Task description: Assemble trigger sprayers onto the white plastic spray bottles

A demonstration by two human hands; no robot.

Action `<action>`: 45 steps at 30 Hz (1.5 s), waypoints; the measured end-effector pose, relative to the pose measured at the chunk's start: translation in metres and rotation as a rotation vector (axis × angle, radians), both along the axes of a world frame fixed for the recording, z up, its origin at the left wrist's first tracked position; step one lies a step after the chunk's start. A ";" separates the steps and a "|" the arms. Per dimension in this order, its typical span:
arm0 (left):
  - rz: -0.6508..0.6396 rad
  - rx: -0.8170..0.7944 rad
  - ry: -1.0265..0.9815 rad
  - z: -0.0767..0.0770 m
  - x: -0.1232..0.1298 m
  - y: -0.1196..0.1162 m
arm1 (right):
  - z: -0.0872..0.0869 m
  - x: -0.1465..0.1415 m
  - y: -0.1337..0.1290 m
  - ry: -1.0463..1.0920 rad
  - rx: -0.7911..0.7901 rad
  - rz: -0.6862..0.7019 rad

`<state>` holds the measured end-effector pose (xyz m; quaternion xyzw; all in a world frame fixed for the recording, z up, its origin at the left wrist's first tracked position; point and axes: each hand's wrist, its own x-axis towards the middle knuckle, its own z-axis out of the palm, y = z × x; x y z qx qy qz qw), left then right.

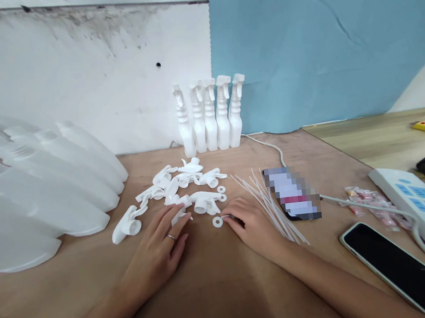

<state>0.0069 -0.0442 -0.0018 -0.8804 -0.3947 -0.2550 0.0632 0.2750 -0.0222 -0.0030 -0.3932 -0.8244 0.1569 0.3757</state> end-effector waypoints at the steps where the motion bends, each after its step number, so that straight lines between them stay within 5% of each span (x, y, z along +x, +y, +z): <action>1: 0.022 -0.011 0.017 0.001 -0.001 -0.001 | 0.000 0.000 0.000 0.004 0.004 -0.003; 11: 0.144 0.079 0.041 0.004 0.002 0.003 | -0.008 0.002 0.001 -0.035 0.102 -0.133; 15: 0.053 0.144 -0.092 0.005 -0.001 -0.001 | -0.005 0.001 0.000 -0.021 0.145 -0.131; 21: -0.246 -0.047 -0.308 0.004 0.006 -0.016 | 0.005 -0.001 -0.010 0.029 0.223 -0.109; 30: -0.242 -0.410 -0.240 0.009 0.014 -0.018 | 0.011 -0.017 -0.031 0.033 0.328 0.160; 34: -0.210 -0.422 -0.254 0.008 0.012 -0.019 | 0.012 -0.020 -0.031 0.006 0.298 0.270; 45: -0.175 -0.410 -0.356 0.000 0.011 -0.017 | 0.010 -0.024 -0.030 -0.074 0.232 0.310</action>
